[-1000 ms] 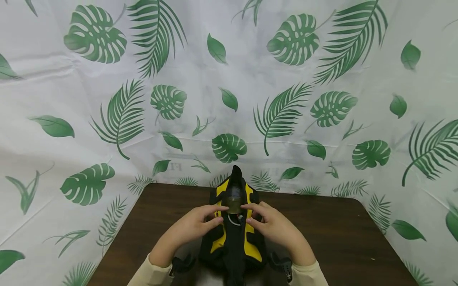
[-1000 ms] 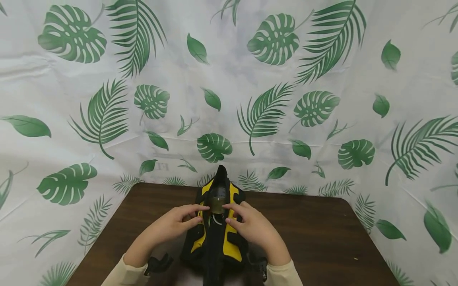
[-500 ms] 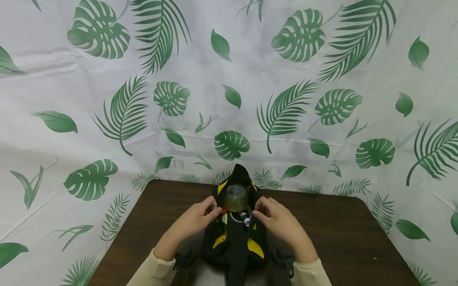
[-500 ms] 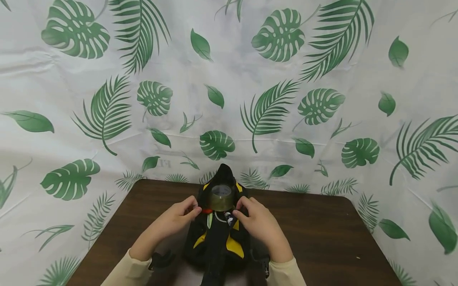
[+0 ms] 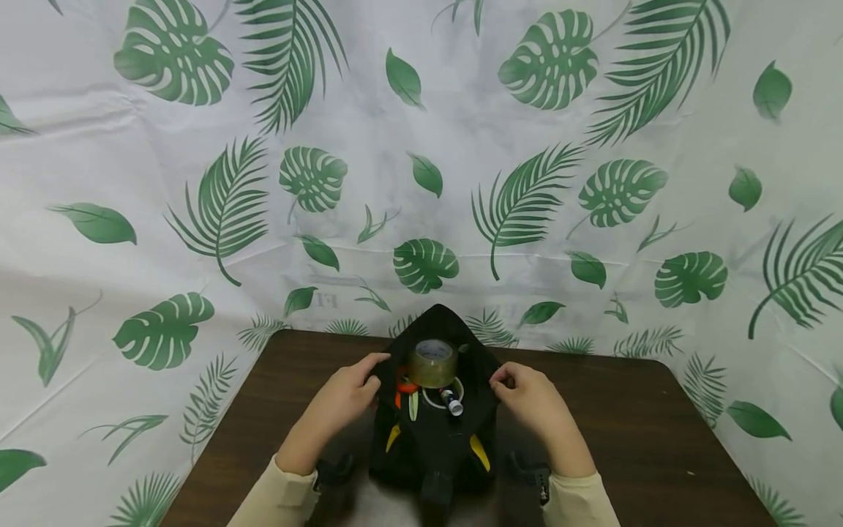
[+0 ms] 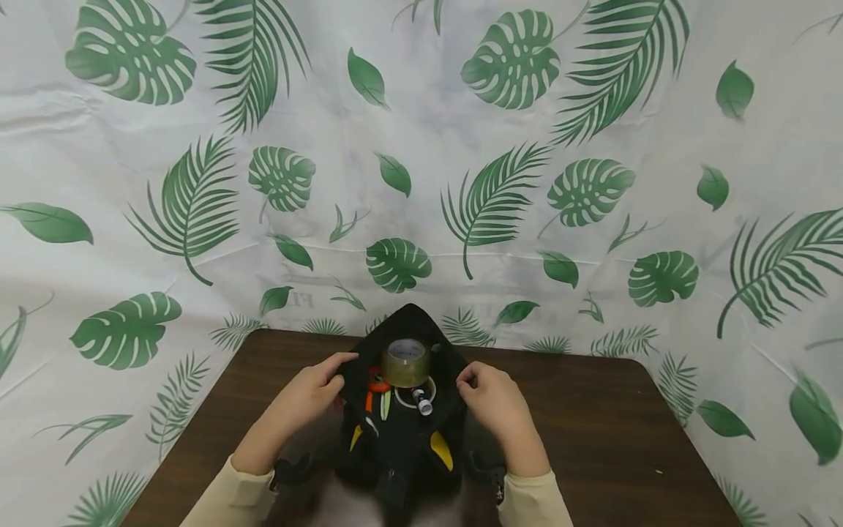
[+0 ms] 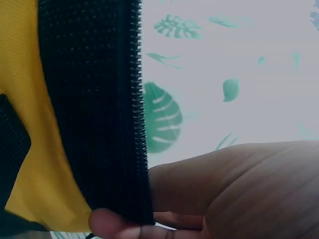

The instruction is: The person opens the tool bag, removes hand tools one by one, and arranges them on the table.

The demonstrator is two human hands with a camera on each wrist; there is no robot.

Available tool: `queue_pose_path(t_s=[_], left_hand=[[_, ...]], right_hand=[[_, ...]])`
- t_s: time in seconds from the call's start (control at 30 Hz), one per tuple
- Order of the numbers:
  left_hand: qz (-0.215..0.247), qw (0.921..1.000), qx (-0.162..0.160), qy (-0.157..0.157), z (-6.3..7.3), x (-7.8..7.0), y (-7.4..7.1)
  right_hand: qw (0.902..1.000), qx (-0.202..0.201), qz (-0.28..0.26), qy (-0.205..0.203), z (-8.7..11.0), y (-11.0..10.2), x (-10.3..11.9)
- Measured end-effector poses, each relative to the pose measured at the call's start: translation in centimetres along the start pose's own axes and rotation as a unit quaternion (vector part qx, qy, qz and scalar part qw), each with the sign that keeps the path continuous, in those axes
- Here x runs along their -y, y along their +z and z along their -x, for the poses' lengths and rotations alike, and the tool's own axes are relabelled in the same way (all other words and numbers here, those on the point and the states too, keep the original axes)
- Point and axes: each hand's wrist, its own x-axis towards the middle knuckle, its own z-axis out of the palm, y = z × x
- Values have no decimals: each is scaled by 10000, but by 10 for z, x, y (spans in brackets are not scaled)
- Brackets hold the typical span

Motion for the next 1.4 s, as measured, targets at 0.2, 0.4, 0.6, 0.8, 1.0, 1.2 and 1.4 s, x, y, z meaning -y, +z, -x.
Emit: queue_pose_path(t_s=[0.2,0.4,0.6,0.8,1.0,1.2,1.4], left_hand=[[33,9989,-464,-29,2,1,-11],[2,9974,-711,-145,3,4,-22],[4,9978,-644,-144,4,2,-26],[62,9983,-547,-189,6,0,-25],[-361,9989,-263,-154,5,1,-23],[-328,9993,-173,-24,5,2,-17],[-159,9987,-277,-400,4,2,-13]], right_hand=[[10000,-57,45,31,-2,-15,-6],[9991,-290,39,319,-4,-23,-14],[9987,-396,40,307,-4,-24,-16],[9992,-342,69,207,-3,-22,-14],[9996,-252,85,18,-1,-21,-10],[9996,-258,6,-76,1,-18,-8],[9989,-327,-2,-322,1,-14,-2]])
